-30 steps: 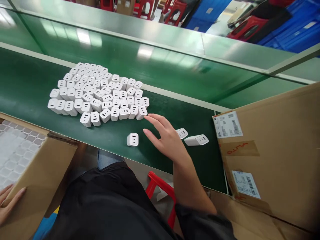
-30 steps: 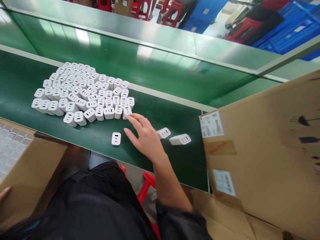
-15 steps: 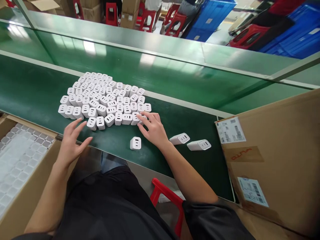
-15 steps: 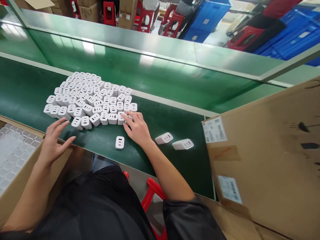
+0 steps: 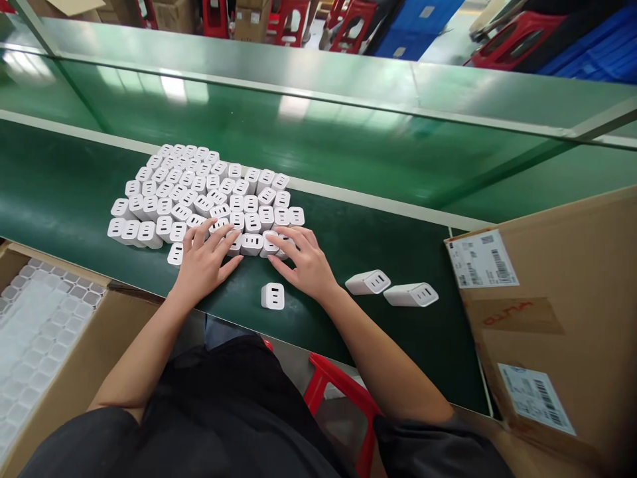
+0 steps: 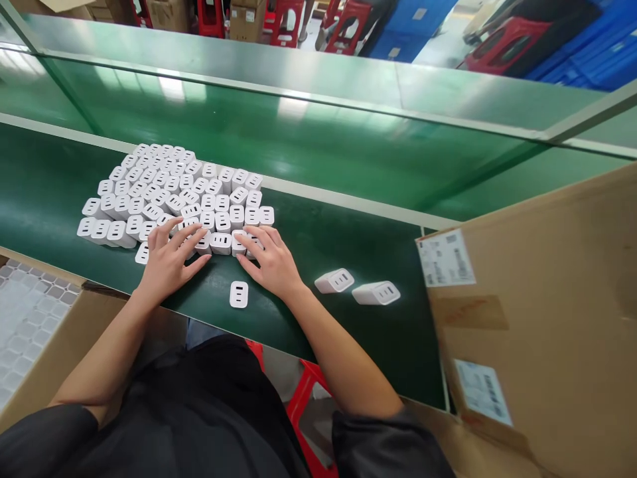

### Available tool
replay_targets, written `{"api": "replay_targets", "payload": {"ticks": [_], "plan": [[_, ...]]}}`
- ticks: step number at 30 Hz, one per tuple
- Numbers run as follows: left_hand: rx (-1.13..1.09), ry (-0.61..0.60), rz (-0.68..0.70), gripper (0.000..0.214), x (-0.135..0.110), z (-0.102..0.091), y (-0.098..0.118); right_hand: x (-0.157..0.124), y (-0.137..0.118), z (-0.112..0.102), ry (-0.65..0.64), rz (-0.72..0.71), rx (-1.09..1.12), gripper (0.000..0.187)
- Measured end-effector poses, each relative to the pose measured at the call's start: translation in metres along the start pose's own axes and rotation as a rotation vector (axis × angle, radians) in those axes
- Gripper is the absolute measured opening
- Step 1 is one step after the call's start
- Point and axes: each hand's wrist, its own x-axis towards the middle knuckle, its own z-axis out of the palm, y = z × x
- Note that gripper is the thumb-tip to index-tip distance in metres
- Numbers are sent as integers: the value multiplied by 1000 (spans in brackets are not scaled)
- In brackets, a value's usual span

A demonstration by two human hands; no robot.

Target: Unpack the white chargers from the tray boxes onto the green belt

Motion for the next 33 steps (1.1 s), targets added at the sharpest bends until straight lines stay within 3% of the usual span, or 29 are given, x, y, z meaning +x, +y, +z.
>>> {"api": "replay_targets", "payload": {"ticks": [10,16,23,26,29,31,33], "plan": [[111,-16,49,34,9,-3,11,1,-2,-2,42,11,15,27],[119,119,-18,17,12,11,26,-1,-3,-6,9,23,52,24],[49,175,-24,15,7,18,38,-3,-4,-1,17,65,88,25],[-12,166,-25,10,1,11,42,-3,-1,-13,-98,103,177,37],[-39,147,-15,11,-3,4,42,-3,4,-33,-345,100,308,65],[-45,131,-11,21,-2,1,39,-3,7,-42,-450,121,358,72],[-46,61,1,39,4,0,34,-3,10,-45,-466,163,377,68]]}}
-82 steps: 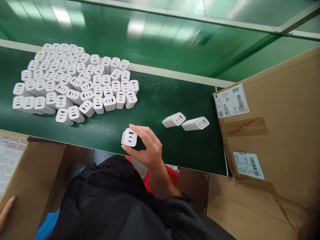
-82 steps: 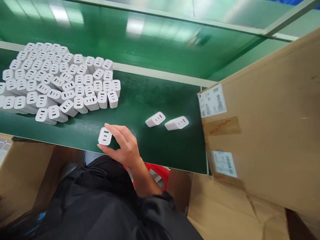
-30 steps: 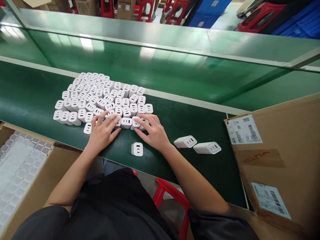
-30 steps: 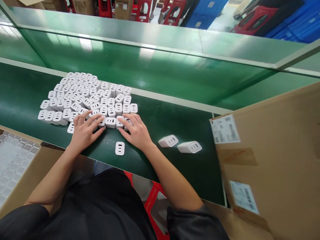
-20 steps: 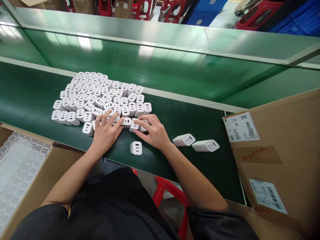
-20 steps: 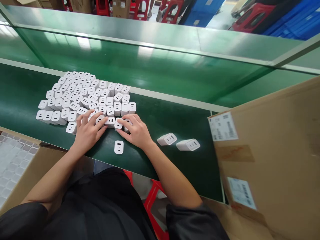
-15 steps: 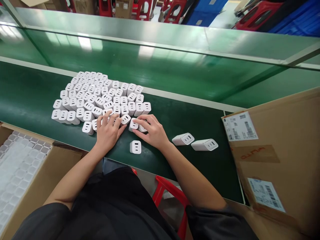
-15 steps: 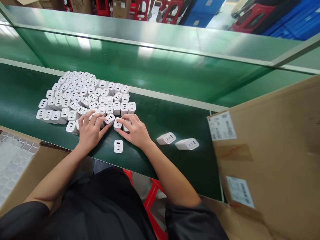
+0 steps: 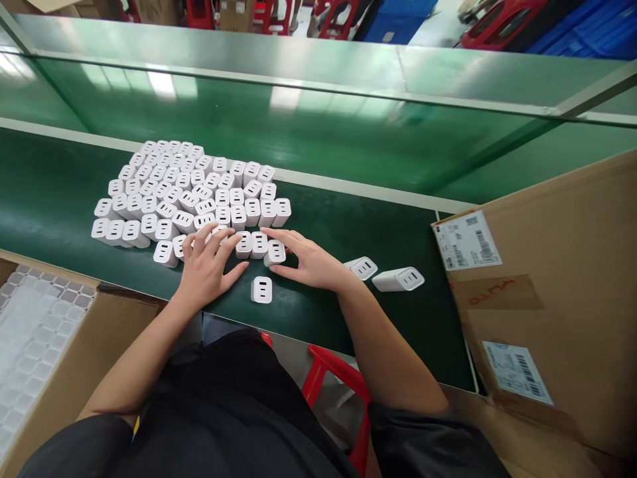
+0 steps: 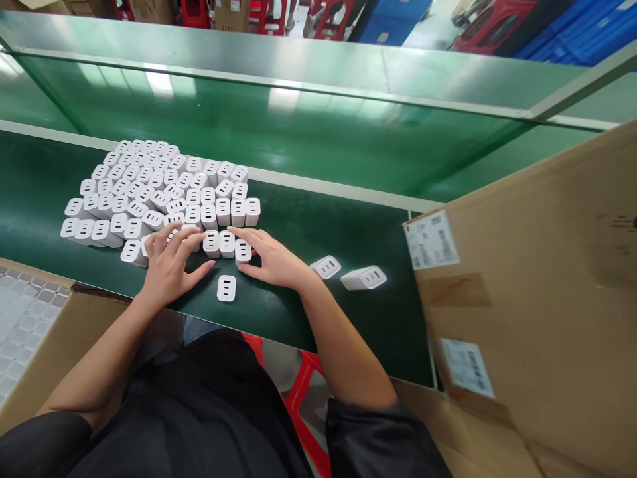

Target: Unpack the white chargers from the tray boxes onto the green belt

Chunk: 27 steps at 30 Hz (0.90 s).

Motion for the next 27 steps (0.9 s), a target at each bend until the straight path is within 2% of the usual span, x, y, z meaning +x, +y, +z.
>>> {"api": "replay_targets", "payload": {"ticks": [3,5,8,10,17,24,27], "plan": [[-12,-137,43,57,11,3,-8,3,3,5,39,11,34,64],[-28,-158,67,52,15,7,-11,5,5,10,65,-5,54,62],[-52,-119,89,39,13,9,-13,7,5,14,79,-33,77,61],[-71,-103,111,37,9,6,-14,7,4,14,69,-50,94,60],[-149,-99,164,49,-6,-4,-18,6,0,14,26,-150,145,47],[-223,-15,99,59,-20,5,-19,5,4,13,-50,-149,195,56],[-223,-20,64,58,-23,7,-19,4,5,13,-59,-144,192,57]]}}
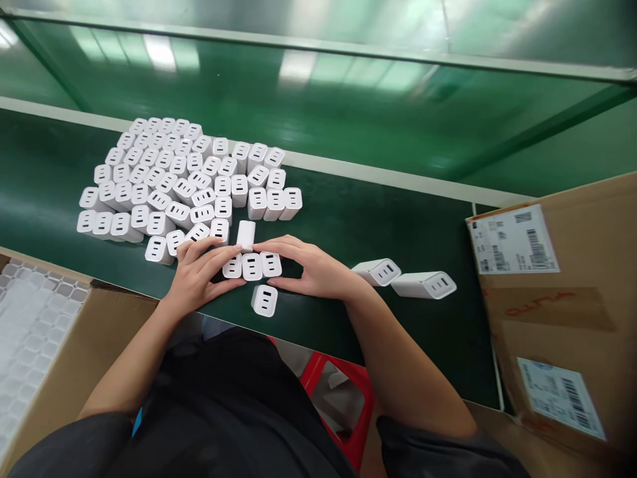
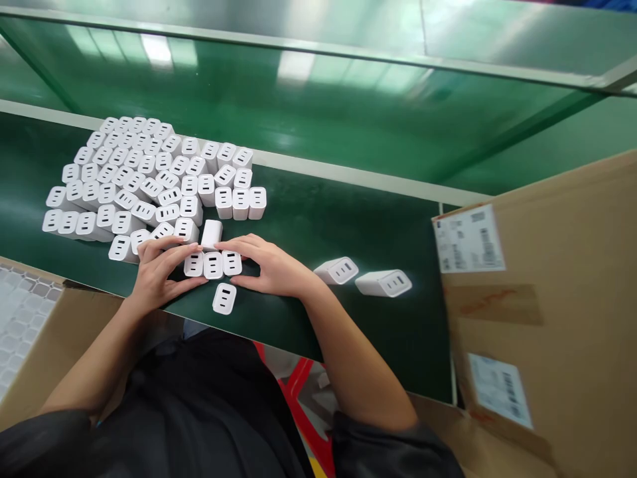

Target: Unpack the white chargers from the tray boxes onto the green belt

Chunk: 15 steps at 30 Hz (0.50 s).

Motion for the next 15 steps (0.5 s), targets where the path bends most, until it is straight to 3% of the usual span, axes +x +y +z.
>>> {"api": "replay_targets", "payload": {"ticks": [7,12,15], "plan": [[6,15,39,58,0,1,0,-3,-4,-11,-13,6,-31,54],[-25,24,62,72,1,0,1,-12,-31,-25,86,-37,-156,39],[-24,23,59,74,0,0,1,-13,-51,-13,-16,-37,-329,46]]}}
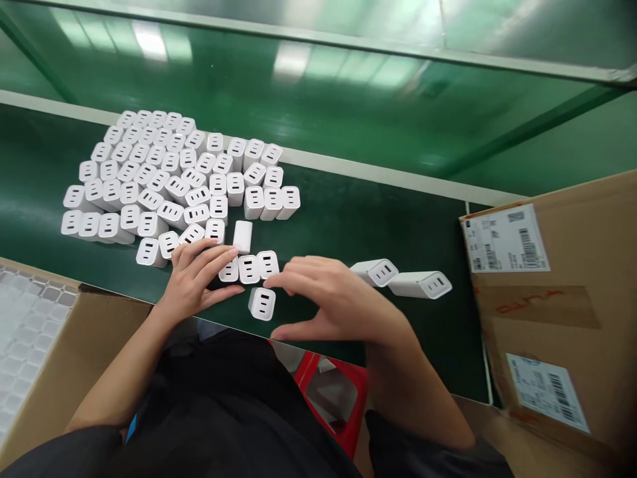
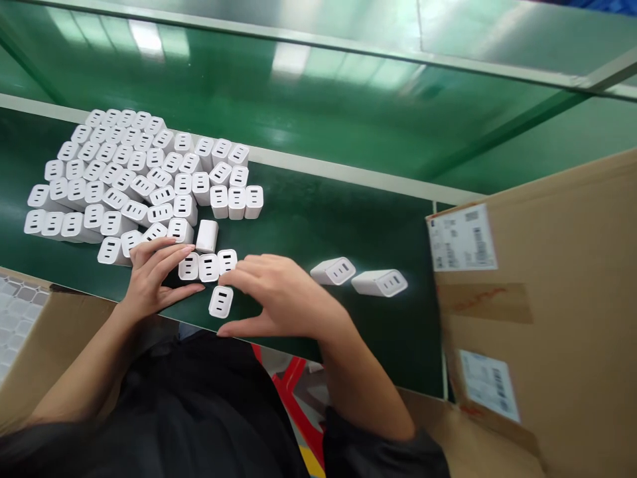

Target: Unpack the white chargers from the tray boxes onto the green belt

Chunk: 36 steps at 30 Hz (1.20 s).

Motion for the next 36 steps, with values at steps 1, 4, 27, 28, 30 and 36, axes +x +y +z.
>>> {"api": "replay_targets", "payload": {"ticks": [1,4,27,28,30,36], "plan": [[5,-2,0,74,0,0,0,1,-6,4,-45,8,-76,47],[20,-26,-27,69,-1,0,0,1,-16,10,-138,35,-216,36],[25,-94,-73,62,0,0,-1,-10,14,-5,-65,191,-285,59],[24,-86,-67,63,0,0,0,-9,14,-4,-60,183,-275,58],[23,-66,-50,64,1,0,0,-6,14,0,-49,167,-253,54],[44,-25,1,65,-2,0,-1,-3,13,7,-57,148,-187,37]]}}
